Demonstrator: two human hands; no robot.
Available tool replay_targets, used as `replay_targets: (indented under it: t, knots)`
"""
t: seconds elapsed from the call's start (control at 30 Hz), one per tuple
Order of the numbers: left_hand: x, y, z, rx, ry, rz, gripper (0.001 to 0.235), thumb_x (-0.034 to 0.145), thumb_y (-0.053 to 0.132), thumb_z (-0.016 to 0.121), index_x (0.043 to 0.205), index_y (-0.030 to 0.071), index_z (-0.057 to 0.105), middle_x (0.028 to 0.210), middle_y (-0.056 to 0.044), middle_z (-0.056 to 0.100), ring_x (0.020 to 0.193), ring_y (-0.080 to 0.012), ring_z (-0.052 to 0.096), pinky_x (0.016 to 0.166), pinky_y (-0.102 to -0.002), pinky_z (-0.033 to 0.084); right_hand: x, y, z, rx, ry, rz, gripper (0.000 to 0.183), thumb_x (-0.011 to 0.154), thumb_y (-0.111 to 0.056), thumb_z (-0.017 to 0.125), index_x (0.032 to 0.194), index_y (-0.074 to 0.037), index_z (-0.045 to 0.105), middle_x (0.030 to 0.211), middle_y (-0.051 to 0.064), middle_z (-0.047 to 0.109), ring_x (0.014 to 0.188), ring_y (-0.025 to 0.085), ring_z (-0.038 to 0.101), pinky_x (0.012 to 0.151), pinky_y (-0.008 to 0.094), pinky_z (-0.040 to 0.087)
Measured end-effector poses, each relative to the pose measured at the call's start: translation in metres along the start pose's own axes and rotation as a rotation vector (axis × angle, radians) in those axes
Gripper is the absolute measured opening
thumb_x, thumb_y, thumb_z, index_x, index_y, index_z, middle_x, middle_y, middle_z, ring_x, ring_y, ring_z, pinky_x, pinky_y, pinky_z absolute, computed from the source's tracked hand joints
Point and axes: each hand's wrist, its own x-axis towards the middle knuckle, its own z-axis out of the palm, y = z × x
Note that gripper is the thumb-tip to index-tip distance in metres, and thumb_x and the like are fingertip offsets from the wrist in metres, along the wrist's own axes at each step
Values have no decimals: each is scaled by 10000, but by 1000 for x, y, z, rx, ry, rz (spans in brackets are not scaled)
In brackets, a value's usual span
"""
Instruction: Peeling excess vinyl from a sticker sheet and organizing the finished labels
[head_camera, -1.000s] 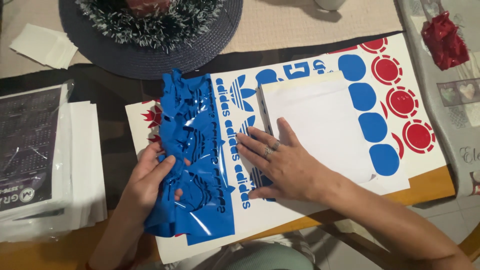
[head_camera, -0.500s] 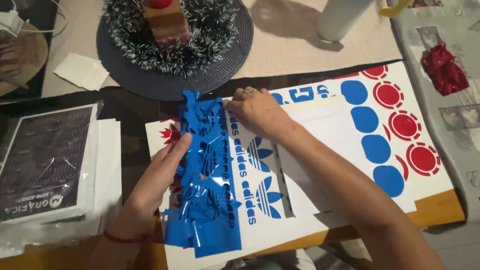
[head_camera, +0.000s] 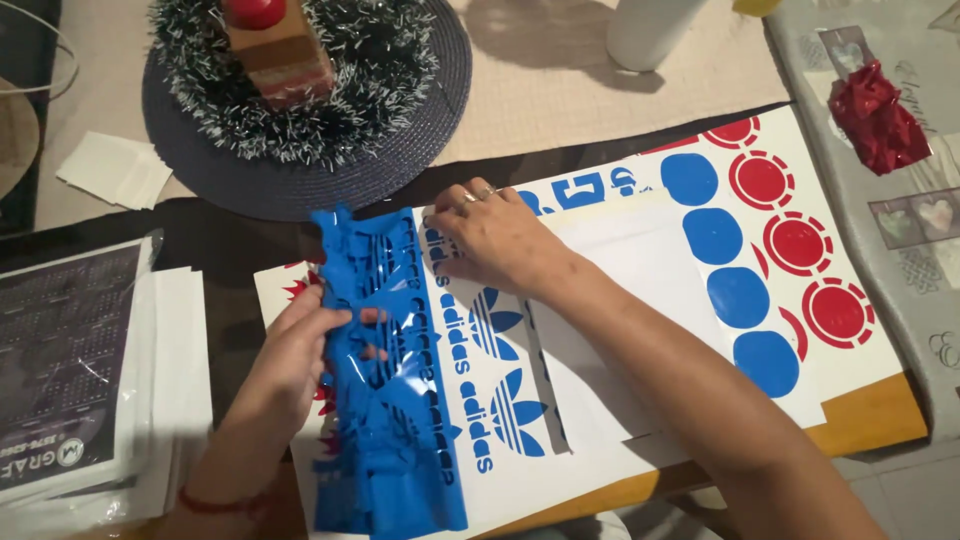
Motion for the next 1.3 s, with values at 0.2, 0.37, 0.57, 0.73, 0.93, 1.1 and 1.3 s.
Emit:
replay_targets:
  t: [0.2,0.37,0.57,0.73,0.93,1.1,1.3]
  knots:
    - [9,14,7,64,-28,-51,837,972,542,554,1629,41,418,1401,-398,601,1214,-590,678,1031,-735,494,-8,-8,-13,30,-36,16,603,961,-394,813,1509,-206,646,1502,94,611,1458,313,487,1126,500,448]
    - [27,12,6,263,73,133,420,1016,421,740,1097,9,724,828,-193,675,749,-383,735,767,-503,579,-8,-7,-14,16,-59,8,624,970,-412,796,1537,-218,623,1516,96,599,1470,319,476,1132,512,448]
    - [27,-3,-4,71,95,179,333,1065,309,698,1173,-6,716,992,-214,733,898,-372,772,847,-554,618,-6,-5,-7,-10,-88,21,629,986,-447,763,1554,-221,613,1550,61,562,1499,286,431,1164,507,425]
    - [20,-7,-2,-60,68,129,436,1093,278,587,1392,-36,635,1313,-282,742,1133,-479,762,953,-674,580,-6,-6,-8,-7,-82,31,615,988,-431,763,1550,-222,621,1549,62,566,1504,285,431,1166,509,425]
    - [32,-28,-17,-131,68,157,381,1109,268,587,1333,-39,621,1220,-267,762,1035,-439,777,853,-617,623,-6,-9,-13,-5,-104,32,610,999,-424,749,1554,-205,619,1576,57,553,1523,280,416,1184,507,414]
    - [44,-47,-31,-185,87,185,375,1109,273,615,1287,-57,596,1110,-307,749,952,-451,780,766,-626,635,-6,-9,-13,-8,-108,37,606,1000,-419,750,1553,-208,619,1578,55,553,1529,279,414,1187,508,412]
    - [-2,-3,0,-209,203,20,448,1072,225,527,1443,-3,633,1335,-220,754,1171,-359,731,1025,-541,593,9,20,35,-48,74,-135,727,947,-532,771,1561,-192,583,1530,87,546,1355,349,501,959,563,512]
